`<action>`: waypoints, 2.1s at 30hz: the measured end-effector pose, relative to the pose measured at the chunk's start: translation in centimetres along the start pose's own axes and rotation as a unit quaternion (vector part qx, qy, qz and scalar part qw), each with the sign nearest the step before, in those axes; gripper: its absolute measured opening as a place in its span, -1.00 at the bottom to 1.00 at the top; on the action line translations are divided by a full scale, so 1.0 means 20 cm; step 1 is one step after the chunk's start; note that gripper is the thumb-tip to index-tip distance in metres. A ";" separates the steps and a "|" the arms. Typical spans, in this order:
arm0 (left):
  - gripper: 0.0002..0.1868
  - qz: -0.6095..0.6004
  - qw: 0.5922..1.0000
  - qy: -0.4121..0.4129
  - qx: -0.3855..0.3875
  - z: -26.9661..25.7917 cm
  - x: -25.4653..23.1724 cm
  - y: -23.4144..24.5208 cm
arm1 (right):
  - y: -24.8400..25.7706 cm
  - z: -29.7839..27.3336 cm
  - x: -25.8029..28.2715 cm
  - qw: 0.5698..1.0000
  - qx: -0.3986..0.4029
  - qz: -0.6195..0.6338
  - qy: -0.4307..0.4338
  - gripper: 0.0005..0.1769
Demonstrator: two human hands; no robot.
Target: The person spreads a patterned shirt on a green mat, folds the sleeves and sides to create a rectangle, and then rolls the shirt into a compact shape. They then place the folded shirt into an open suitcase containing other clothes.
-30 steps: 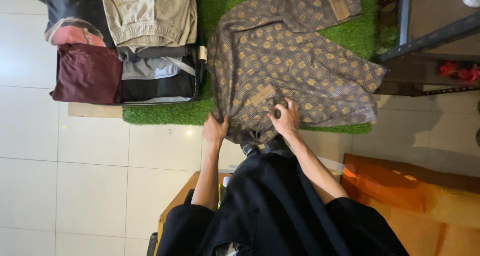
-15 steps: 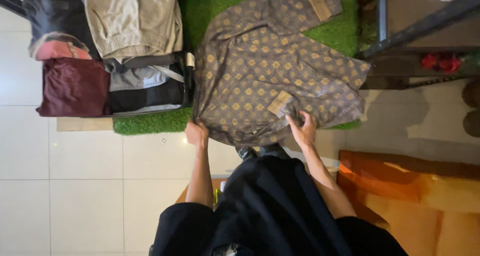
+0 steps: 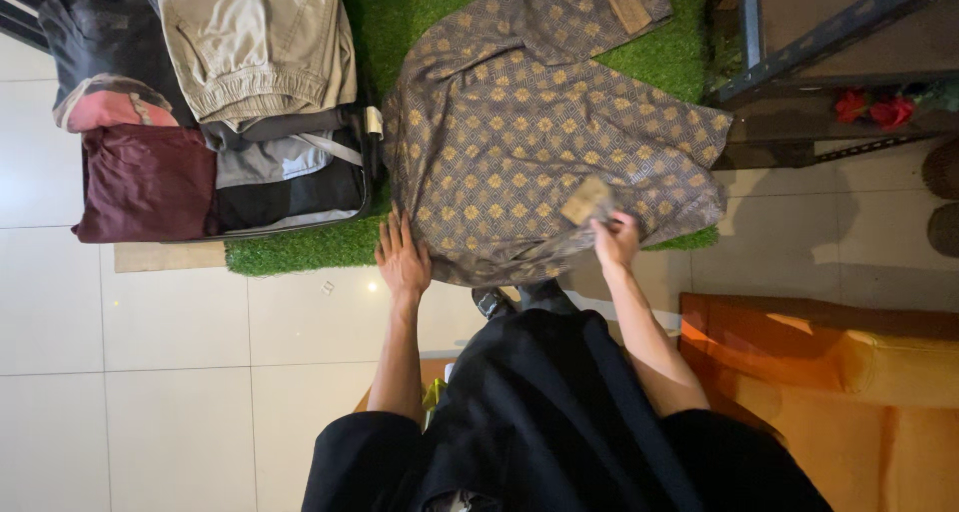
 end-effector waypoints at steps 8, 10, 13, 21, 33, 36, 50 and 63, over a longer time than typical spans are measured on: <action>-0.22 0.007 1.000 0.007 -0.002 -0.03 0.01 -0.06 | 0.19 -0.02 0.00 0.996 0.037 -0.083 0.014 -0.05; -0.20 0.013 1.000 0.006 -0.003 -0.03 0.02 -0.07 | 0.20 -0.04 0.02 0.996 0.033 -0.080 0.036 0.00; -0.18 0.022 1.000 0.008 0.002 -0.03 0.01 -0.07 | 0.23 -0.05 0.05 0.993 0.025 -0.073 0.088 0.04; -0.14 0.009 0.995 0.089 0.054 0.08 -0.08 0.09 | 0.25 0.04 0.13 0.983 0.044 -0.144 0.107 0.00; -0.13 0.004 0.997 -0.053 -0.059 0.49 -0.38 0.02 | 0.07 0.80 0.61 0.963 0.085 -0.207 0.149 0.01; -0.13 0.040 0.997 -0.025 -0.055 0.56 -0.40 0.01 | -0.06 1.04 0.75 0.960 0.093 -0.194 0.177 0.04; -0.16 0.027 0.997 0.038 -0.064 0.68 -0.39 -0.02 | -0.67 1.50 1.24 0.868 0.272 -0.410 0.063 -0.14; -0.14 0.008 0.997 0.062 -0.043 0.71 -0.37 -0.03 | -0.39 2.01 1.48 0.950 0.033 -0.159 0.267 -0.03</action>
Point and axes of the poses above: each hand's wrist, its own z-axis towards the middle knuckle, its own y-axis out of the back of the hand, x = y × z, the point moved 7 cm from there along z, towards the middle knuckle
